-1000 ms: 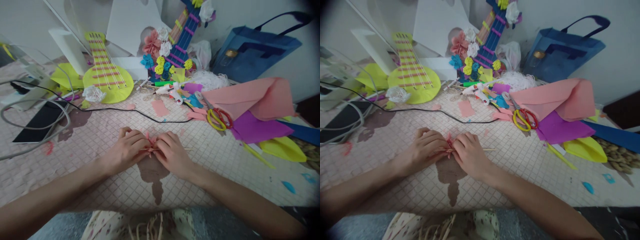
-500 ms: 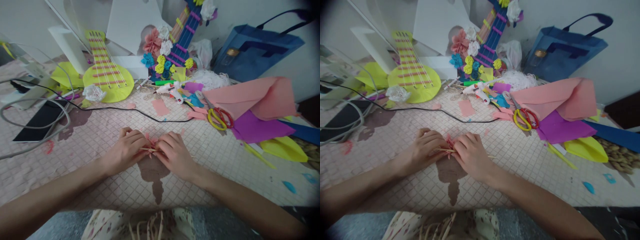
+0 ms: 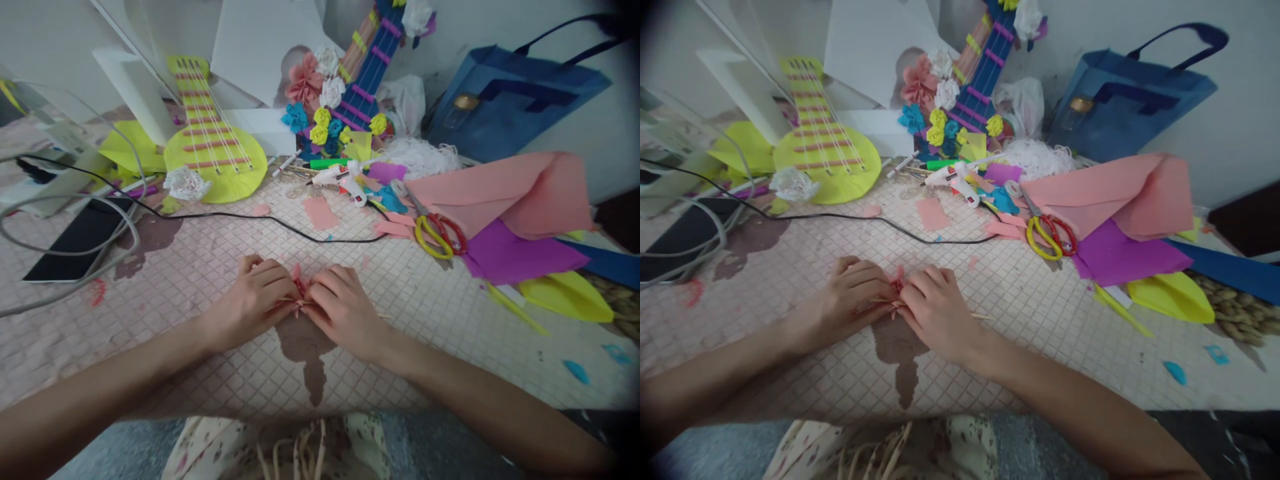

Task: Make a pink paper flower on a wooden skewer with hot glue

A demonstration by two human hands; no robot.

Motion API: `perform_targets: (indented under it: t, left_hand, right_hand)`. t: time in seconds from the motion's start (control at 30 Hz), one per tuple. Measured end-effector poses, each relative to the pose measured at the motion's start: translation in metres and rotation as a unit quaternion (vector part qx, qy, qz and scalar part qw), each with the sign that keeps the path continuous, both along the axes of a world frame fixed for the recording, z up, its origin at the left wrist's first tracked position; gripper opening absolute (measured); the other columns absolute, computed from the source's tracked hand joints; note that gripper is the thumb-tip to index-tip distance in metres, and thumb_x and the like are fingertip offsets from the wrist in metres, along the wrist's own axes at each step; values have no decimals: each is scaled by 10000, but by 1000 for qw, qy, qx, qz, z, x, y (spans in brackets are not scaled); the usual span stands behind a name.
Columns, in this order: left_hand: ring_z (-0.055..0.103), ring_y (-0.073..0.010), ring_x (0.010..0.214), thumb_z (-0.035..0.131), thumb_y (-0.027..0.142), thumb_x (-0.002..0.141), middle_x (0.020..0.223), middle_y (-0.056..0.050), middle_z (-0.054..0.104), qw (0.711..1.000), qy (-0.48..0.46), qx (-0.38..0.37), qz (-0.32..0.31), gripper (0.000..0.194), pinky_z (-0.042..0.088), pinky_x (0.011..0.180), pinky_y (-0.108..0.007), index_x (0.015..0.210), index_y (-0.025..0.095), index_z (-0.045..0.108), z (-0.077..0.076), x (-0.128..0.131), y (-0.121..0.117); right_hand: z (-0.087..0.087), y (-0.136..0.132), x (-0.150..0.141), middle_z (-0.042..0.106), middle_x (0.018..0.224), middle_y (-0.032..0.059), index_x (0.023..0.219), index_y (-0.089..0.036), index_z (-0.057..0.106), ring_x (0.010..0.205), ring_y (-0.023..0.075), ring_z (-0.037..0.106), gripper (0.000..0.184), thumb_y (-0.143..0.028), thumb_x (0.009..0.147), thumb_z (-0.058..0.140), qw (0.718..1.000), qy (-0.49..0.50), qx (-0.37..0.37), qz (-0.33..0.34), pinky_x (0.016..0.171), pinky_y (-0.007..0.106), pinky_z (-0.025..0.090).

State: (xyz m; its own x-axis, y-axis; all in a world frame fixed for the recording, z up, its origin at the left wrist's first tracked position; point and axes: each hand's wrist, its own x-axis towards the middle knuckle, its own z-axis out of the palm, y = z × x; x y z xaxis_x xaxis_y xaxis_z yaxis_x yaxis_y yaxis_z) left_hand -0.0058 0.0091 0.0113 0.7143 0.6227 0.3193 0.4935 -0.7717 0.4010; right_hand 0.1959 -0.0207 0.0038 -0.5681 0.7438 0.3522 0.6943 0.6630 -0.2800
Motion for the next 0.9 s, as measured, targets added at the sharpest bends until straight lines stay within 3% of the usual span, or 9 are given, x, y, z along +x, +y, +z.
perform_targets:
  t: [0.4,0.67,0.9]
  left_hand:
    - [534,-152,842,528,196,897,813,13,610,1000,-9,-7,-17,75,307,843,-348,825,180,528,1,-1,0]
    - [553,-166,932,513,227,925,977,-5,660,995,16,80,-50,101,288,860,-368,989,229,591,3,-7,-1]
    - [562,-173,897,524,238,921,898,7,678,992,34,109,-51,90,290,857,-384,961,212,601,3,-8,0]
  right_hand:
    - [1,-1,1,593,923,59,839,-154,577,921,209,466,154,-229,921,471,1000,8,-10,6,798,367,367]
    - [1,0,1,590,912,65,850,-148,581,921,216,461,162,-226,925,460,1000,5,-8,5,796,372,371]
    - [1,0,2,595,933,66,847,-150,583,936,215,459,161,-233,925,469,1000,-7,-16,8,815,381,367]
